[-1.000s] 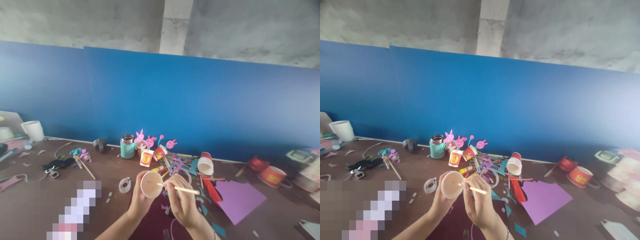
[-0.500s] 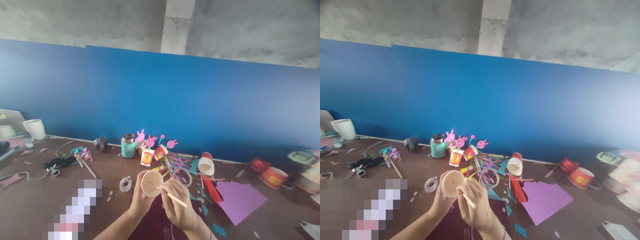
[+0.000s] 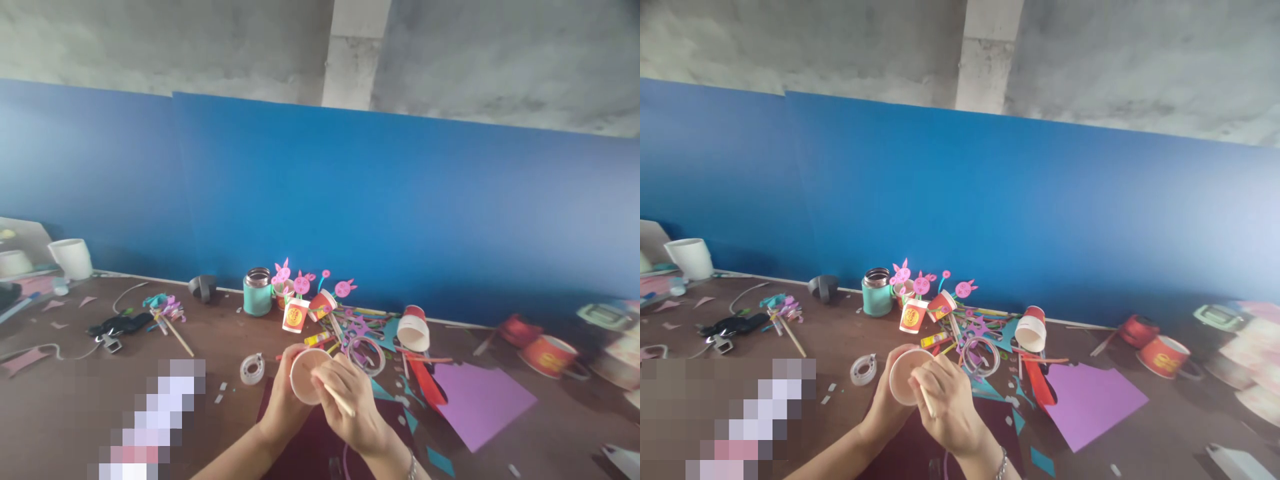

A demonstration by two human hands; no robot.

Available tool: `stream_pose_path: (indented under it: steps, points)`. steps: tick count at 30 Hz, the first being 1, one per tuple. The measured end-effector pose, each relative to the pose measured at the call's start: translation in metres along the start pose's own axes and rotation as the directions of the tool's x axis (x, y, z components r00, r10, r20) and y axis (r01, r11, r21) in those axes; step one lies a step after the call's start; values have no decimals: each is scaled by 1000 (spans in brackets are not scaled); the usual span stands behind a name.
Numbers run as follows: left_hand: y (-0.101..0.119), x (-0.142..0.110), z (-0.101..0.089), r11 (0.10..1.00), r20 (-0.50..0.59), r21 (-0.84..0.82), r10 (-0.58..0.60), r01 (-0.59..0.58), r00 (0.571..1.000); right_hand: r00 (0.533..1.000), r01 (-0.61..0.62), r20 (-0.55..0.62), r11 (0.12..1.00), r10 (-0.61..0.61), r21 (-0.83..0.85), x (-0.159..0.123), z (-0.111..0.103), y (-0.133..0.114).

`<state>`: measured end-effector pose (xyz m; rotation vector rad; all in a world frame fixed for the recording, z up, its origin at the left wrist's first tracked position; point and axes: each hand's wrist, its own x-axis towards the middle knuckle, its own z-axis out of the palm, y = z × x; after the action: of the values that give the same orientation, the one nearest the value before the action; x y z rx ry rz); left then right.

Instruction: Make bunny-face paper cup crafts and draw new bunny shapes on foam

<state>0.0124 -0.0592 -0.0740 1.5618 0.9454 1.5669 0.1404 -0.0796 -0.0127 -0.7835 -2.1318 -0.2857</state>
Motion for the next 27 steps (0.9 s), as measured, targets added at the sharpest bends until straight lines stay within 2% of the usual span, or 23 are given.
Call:
stream_pose_path:
  steps: [7,10,12,15,18,20,22,24,27]
  points:
    - [3,0,0,1000,16,18,-12,11,1000,999,-36,19,999,36,-5,-2,1,1]
    - [0,1,0,999,23,48,12,-13,1000,991,-133,28,989,132,62,3,-8,0]
    - [-5,2,0,996,-39,75,53,-50,998,975,-214,-32,966,221,148,7,-20,1]
    - [-13,5,-1,993,-124,97,80,-68,989,923,-262,-210,927,322,269,10,-37,3]
    - [-15,5,-2,996,-115,67,63,-55,991,825,-316,-367,890,429,330,9,-47,8]
    - [-14,5,-3,997,-113,49,62,-57,992,761,-381,-414,860,500,338,8,-50,10]
    - [-12,5,-4,997,-116,42,66,-61,991,733,-429,-402,832,548,353,8,-49,10]
    - [-11,5,-4,997,-117,40,66,-61,991,764,-427,-332,820,553,381,10,-48,8]
    - [-13,5,-5,995,-125,61,85,-78,989,867,-370,-186,848,461,379,14,-45,3]
